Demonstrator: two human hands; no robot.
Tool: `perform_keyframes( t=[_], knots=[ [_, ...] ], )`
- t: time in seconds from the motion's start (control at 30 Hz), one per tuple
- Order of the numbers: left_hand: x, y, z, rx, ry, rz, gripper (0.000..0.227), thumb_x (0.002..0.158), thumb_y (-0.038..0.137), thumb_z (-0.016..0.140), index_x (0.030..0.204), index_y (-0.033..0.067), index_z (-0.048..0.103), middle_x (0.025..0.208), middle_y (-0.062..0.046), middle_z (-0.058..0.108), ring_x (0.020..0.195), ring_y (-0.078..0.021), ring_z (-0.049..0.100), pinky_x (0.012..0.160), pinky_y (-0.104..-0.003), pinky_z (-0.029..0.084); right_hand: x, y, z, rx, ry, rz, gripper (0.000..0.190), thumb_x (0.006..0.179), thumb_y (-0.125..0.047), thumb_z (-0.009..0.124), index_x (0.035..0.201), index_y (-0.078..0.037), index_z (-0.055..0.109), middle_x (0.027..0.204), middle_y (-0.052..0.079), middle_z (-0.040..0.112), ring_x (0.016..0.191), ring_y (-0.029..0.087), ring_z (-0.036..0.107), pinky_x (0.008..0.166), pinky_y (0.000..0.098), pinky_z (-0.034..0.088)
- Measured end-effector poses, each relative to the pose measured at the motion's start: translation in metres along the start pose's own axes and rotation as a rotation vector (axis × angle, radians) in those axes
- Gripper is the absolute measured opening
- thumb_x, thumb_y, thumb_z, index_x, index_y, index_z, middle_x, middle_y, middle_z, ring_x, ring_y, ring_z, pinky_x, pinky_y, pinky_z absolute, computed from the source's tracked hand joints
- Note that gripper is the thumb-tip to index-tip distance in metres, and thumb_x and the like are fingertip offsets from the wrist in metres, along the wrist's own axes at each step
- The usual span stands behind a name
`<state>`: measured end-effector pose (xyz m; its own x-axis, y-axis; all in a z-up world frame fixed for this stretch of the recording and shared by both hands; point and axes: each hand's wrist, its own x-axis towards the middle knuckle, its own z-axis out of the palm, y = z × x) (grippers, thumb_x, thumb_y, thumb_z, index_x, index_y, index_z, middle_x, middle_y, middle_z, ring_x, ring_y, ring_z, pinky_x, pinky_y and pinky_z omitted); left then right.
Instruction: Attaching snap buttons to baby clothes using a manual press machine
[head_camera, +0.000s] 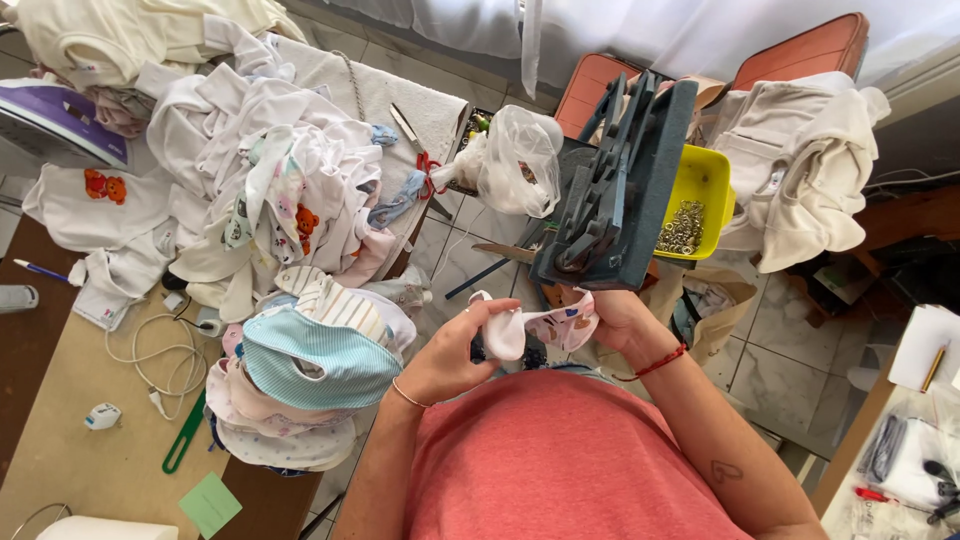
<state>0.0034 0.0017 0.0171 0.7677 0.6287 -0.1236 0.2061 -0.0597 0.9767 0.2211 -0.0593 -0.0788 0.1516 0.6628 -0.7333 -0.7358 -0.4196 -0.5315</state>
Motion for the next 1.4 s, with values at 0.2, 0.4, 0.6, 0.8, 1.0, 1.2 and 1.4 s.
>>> perform_keyframes(
  t=[0.2,0.4,0.6,0.8,1.0,1.2,1.4],
  knots=[
    [0.0,-0.022,0.004,0.166,0.118,0.055,0.037,0.061,-0.01,0.052,0.094,0.0079,0.059,0.1,-0.004,0.062,0.093,-0.0258,0.058,0.084,-0.033,0.042,-0.024,-0.011,0.024,0.174,-0.181,0.105,0.024,0.078,-0.004,0.057,0.058,-0.013,0.047,0.045,-0.005,0.038,0.036,0.002,0.038,0.041,0.0103,0.028],
    [0.014,-0.022,0.014,0.421,0.25,0.146,0.011,0.075,0.025,0.062,0.084,0.0292,0.066,0.096,0.002,0.051,0.088,-0.0198,0.052,0.083,-0.032,0.041,-0.02,-0.04,-0.002,-0.695,0.023,-0.467,0.022,0.075,-0.02,0.057,0.089,-0.004,0.06,0.084,0.017,0.062,0.076,0.03,0.057,0.076,0.0422,0.044],
    [0.03,0.002,0.035,0.289,0.118,0.174,0.025,0.082,0.033,0.055,0.071,0.0105,0.059,0.061,-0.011,0.058,0.064,-0.0283,0.059,0.067,-0.037,0.045,0.0,-0.093,-0.058,-1.611,0.617,-0.845,0.007,0.087,-0.031,0.059,0.089,-0.027,0.065,0.048,-0.008,0.051,0.046,0.009,0.049,0.053,0.0211,0.04],
    [0.048,0.003,0.058,0.204,-0.124,-0.052,0.023,0.081,0.042,0.051,0.083,0.0213,0.061,0.063,-0.011,0.06,0.071,-0.0358,0.058,0.063,-0.043,0.046,0.019,-0.11,-0.065,-1.9,0.705,-0.508,0.013,0.075,-0.034,0.061,0.087,-0.034,0.066,0.074,0.002,0.064,0.072,0.029,0.063,0.064,0.0386,0.052],
    [0.046,-0.007,0.059,0.073,-0.095,-0.079,0.019,0.082,0.033,0.055,0.076,0.0156,0.06,0.056,-0.008,0.059,0.055,-0.0282,0.057,0.057,-0.036,0.046,0.012,-0.113,-0.063,-1.806,0.694,-0.484,0.014,0.075,-0.037,0.061,0.088,-0.034,0.065,0.075,0.004,0.063,0.077,0.028,0.062,0.066,0.0385,0.051],
    [0.042,-0.021,0.059,0.04,-0.048,-0.102,0.02,0.083,0.033,0.055,0.076,0.0153,0.059,0.059,-0.009,0.06,0.059,-0.0302,0.058,0.058,-0.037,0.046,-0.001,-0.12,-0.046,-1.777,0.597,-0.464,0.015,0.073,-0.027,0.063,0.085,-0.019,0.068,0.078,0.015,0.064,0.079,0.036,0.061,0.068,0.0431,0.05],
    [0.036,-0.034,0.054,-0.045,-0.004,-0.117,0.021,0.085,0.028,0.055,0.076,0.0089,0.058,0.06,-0.013,0.059,0.055,-0.028,0.056,0.056,-0.034,0.046,-0.005,-0.119,-0.046,-1.723,0.559,-0.47,0.016,0.074,-0.027,0.063,0.084,-0.016,0.067,0.079,0.019,0.062,0.08,0.039,0.059,0.07,0.0452,0.048]
  ],
)
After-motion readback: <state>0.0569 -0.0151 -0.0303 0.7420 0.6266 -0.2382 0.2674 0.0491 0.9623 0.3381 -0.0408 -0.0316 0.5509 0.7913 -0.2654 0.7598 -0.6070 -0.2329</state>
